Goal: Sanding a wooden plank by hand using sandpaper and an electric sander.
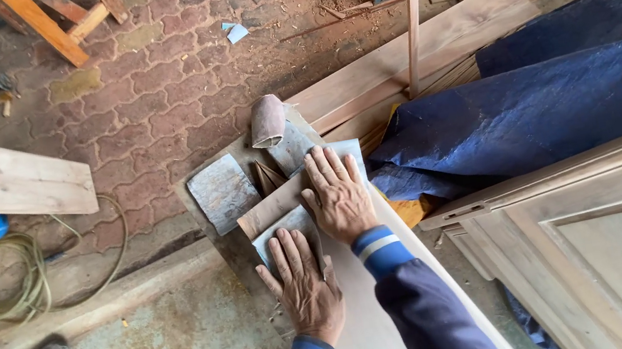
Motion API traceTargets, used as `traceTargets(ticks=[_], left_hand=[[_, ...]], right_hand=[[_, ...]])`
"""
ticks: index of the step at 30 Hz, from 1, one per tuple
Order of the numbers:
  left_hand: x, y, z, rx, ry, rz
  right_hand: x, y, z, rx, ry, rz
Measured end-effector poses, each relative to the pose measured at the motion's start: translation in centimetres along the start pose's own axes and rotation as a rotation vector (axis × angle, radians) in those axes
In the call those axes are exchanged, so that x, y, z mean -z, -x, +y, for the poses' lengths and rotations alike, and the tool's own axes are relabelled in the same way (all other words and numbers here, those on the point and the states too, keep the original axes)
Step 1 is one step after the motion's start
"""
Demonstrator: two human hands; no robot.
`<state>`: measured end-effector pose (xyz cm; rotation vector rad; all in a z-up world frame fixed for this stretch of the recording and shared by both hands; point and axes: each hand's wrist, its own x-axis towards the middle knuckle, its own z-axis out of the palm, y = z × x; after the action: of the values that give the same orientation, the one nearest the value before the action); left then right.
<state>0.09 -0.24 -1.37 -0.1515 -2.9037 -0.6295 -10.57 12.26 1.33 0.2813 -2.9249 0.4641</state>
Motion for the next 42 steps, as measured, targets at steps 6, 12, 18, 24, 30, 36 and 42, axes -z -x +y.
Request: traceTargets(ticks=[6,12,18,24,30,36,42], left_hand=[[1.1,-0.1,0.5,0.007,-0.061,-0.099],[2.0,-0.6,1.1,0.008,-0.024,-0.115],[1.5,-0.3,0.6,-0.020,0.004,-0.081],[0.7,0.0,0.2,-0.051,-0.073,-0.035],[2.3,-0.8,0.6,0.032,0.071,-0.204],[1.8,-0.6,0.4,0.000,0.015,-0.155],[1.7,-0.8,1.0,0.023,-0.043,-0.150]], right_hand=[[5.0,14.4,1.5,-0.021,0.112,-0.152],[3.4,24.2,5.7,-0.026,0.163,-0.054],[3.9,1.3,0.4,-0.056,-0.005,0.027],[1.3,-4.3,1.6,-0.140,-0.039,-0.020],[3.0,4.4,3.3,-0.183,-0.181,0.021],[2.1,-2.5,1.3,-0.299,-0.121,-0.017],[3.7,1.7,1.4,-0.249,-0.126,0.039]])
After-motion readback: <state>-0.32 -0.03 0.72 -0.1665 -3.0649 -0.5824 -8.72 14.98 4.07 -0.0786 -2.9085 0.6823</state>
